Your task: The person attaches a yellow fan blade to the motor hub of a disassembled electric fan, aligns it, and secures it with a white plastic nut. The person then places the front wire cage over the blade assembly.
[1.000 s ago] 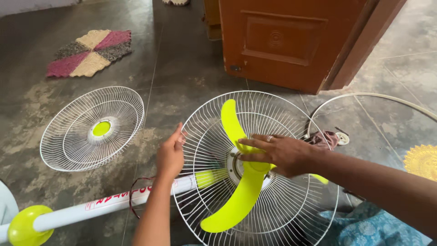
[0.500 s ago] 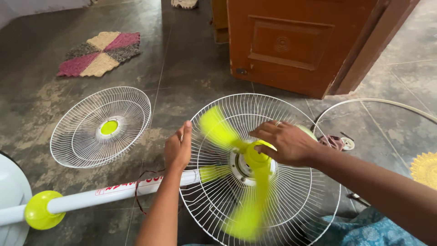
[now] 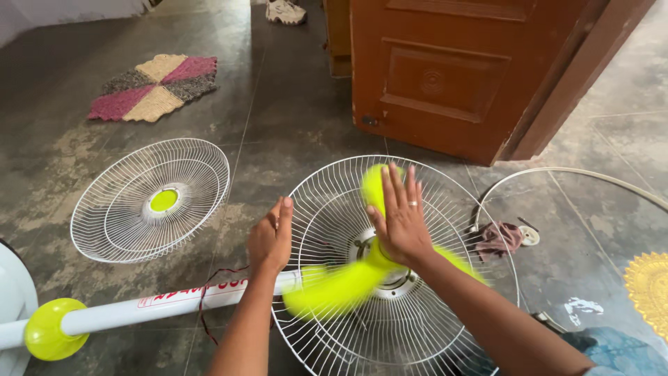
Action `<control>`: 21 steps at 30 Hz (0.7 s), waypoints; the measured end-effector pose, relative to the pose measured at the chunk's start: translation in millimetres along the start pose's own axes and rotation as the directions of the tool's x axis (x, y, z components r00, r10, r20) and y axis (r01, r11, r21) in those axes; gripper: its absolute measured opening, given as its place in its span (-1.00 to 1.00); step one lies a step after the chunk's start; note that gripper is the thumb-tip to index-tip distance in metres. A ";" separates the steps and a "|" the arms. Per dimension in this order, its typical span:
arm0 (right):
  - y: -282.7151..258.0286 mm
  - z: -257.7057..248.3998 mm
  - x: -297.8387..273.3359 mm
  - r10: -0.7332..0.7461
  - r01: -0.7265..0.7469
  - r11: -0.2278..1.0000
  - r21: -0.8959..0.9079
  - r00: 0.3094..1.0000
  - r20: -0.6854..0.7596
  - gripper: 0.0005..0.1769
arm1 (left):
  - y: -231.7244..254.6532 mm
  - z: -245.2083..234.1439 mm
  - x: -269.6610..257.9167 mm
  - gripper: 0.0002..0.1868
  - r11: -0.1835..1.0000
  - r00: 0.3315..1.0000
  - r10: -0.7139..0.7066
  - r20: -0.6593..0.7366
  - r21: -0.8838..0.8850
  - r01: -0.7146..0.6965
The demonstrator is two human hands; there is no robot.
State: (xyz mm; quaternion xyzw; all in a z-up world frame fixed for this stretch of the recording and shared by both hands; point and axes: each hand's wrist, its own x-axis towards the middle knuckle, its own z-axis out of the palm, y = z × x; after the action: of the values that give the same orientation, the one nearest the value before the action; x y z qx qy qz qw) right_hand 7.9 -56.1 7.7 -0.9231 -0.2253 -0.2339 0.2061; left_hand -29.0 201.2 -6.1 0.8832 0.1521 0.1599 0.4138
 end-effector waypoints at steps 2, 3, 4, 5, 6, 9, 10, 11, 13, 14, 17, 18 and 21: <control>2.4 1.4 3.4 0.032 -0.024 0.996 0.090 0.996 -0.085 -0.13 | 1.4 -0.6 0.2 -0.06 0.999 1.000 -0.015 0.011 0.030 0.015; 4.7 0.5 7.7 0.048 -0.031 0.990 0.137 0.991 -0.124 -0.13 | 1.8 -1.0 0.9 -0.06 0.999 1.000 -0.025 0.014 0.045 0.024; 5.0 1.2 14.1 0.066 -0.045 0.989 0.139 0.987 -0.148 -0.14 | 2.1 -1.8 3.3 -0.06 0.999 1.000 -0.026 0.011 0.037 0.026; 5.3 1.4 16.1 0.085 -0.062 0.988 0.141 0.983 -0.162 -0.15 | 0.9 -0.9 1.7 -0.06 0.999 0.999 -0.034 0.014 0.027 0.034; 3.5 2.5 14.8 0.104 -0.080 0.987 0.142 0.979 -0.177 -0.15 | -0.6 -0.2 -1.2 -0.06 0.999 0.999 -0.043 0.016 0.017 0.043; -9.4 9.5 12.9 -0.040 0.040 0.999 0.031 0.999 0.000 -0.09 | 2.8 -2.7 -2.0 -0.06 0.999 1.000 0.022 -0.018 0.032 -0.021; -9.0 10.5 19.7 -0.024 0.024 0.998 0.066 1.000 -0.002 -0.09 | 5.1 -4.4 1.1 -0.06 0.999 1.000 0.014 -0.012 0.043 -0.014; -7.1 12.1 22.0 -0.003 0.003 0.995 0.100 1.000 0.004 -0.09 | 5.4 -3.9 -0.1 -0.07 0.999 1.000 0.002 0.002 0.054 -0.002; -2.1 15.1 25.6 0.039 -0.038 0.990 0.135 0.999 -0.006 -0.10 | 5.6 -2.9 0.0 -0.07 0.998 0.999 -0.018 0.027 0.067 0.016; 0.1 16.3 27.6 0.061 -0.057 0.989 0.137 0.998 -0.023 -0.11 | 5.6 -2.3 1.0 -0.06 0.997 0.999 -0.026 0.038 0.069 0.023; 0.5 19.7 28.3 -0.007 0.007 1.000 0.002 0.999 0.040 -0.10 | 1.5 -2.7 -3.1 -0.05 0.996 0.999 -0.021 0.039 0.086 0.018; 1.8 18.9 29.9 -0.043 0.048 0.997 -0.065 0.996 0.079 -0.09 | 1.9 -2.6 -3.4 -0.04 0.995 0.999 -0.009 0.038 0.096 0.006; 12.8 14.8 45.7 0.042 -0.044 0.997 0.056 0.999 0.027 -0.05 | 4.0 -1.9 1.2 -0.01 0.996 0.999 -0.017 0.033 0.086 0.014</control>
State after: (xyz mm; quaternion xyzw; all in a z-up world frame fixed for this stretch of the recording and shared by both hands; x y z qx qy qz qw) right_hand 55.6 -44.7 16.2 -0.9244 -0.2146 -0.2111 0.2345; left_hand -28.1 200.5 -1.6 0.9016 0.1585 0.1352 0.3791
